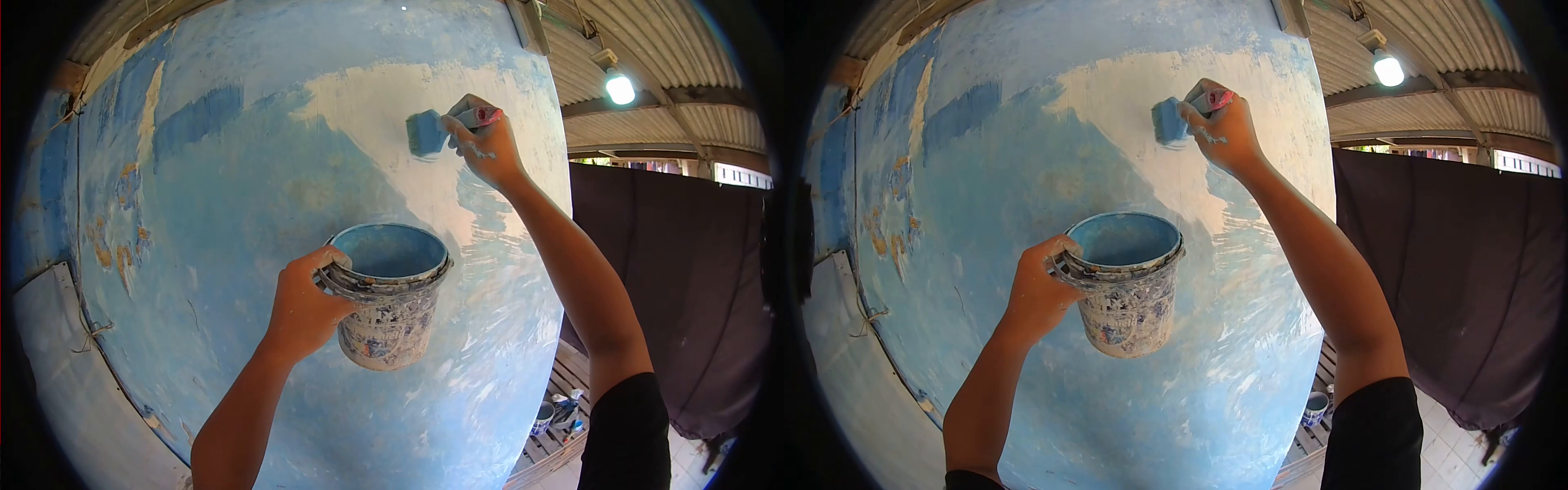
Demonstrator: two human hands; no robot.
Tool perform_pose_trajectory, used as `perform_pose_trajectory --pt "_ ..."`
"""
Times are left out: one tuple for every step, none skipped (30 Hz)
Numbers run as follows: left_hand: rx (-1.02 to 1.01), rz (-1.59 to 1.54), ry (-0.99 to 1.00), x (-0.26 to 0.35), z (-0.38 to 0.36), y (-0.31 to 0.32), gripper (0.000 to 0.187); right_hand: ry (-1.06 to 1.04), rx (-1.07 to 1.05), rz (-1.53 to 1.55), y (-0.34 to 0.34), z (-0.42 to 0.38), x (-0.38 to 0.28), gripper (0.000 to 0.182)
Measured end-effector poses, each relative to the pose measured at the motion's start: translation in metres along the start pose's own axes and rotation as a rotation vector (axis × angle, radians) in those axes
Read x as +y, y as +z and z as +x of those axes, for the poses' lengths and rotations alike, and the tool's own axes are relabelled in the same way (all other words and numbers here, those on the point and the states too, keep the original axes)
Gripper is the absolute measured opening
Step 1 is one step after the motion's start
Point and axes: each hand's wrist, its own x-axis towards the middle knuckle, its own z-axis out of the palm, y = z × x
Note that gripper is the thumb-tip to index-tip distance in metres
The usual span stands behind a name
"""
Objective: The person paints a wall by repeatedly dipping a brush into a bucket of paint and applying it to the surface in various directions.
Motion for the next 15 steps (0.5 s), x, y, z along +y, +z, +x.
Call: perform_pose_trajectory --pt "0.0 -0.003 0.002 -0.003 -0.002 -0.001 0.038 0.03 -0.064 0.074 0.005 -0.005 0.012 0.016" --pt "0.004 -0.016 0.005 -0.007 -0.004 -0.002 0.038 0.063 -0.126 0.147 0.007 -0.01 0.02 0.015" --pt "0.01 -0.029 0.012 -0.009 -0.006 -0.002 0.038 0.06 -0.123 0.141 0.003 -0.012 0.028 0.015" --pt "0.006 -0.03 0.019 -0.009 -0.007 -0.002 0.038 0.058 -0.089 0.022 -0.004 -0.015 0.024 0.014" --pt "0.007 -0.031 -0.005 -0.008 -0.01 -0.003 0.038 0.058 -0.057 -0.097 -0.009 -0.017 0.021 0.014" --pt "0.011 -0.033 -0.03 -0.008 -0.012 -0.003 0.039 0.107 -0.069 -0.18 -0.016 -0.013 0.017 0.014" --pt "0.009 -0.035 -0.031 -0.008 -0.014 -0.003 0.039 0.108 -0.07 -0.182 -0.021 -0.012 0.013 0.014" --pt "0.009 -0.039 -0.028 -0.009 -0.016 -0.002 0.04 0.048 -0.085 -0.195 -0.023 -0.012 0.005 0.013" --pt "0.01 -0.042 -0.023 -0.009 -0.018 -0.002 0.041 -0.013 -0.099 -0.207 -0.023 -0.013 0.0 0.012" --pt "0.012 -0.043 -0.026 -0.009 -0.02 -0.003 0.041 -0.026 -0.116 -0.155 -0.02 -0.021 -0.005 0.013" --pt "0.01 -0.028 -0.023 -0.009 -0.023 -0.003 0.041 -0.024 -0.121 -0.153 -0.016 -0.032 -0.006 0.013" --pt "0.007 -0.013 -0.017 -0.008 -0.025 -0.004 0.041 -0.062 -0.201 -0.066 -0.013 -0.043 -0.003 0.012" --pt "0.005 -0.013 -0.021 -0.008 -0.027 -0.004 0.041 -0.097 -0.279 0.023 -0.008 -0.051 0.003 0.012" --pt "-0.001 0.016 -0.005 -0.007 -0.028 -0.006 0.041 -0.164 -0.271 0.014 -0.004 -0.059 0.028 0.009" --pt "-0.008 0.048 0.013 -0.007 -0.029 -0.007 0.042 -0.159 -0.268 0.014 -0.012 -0.059 0.033 0.009"
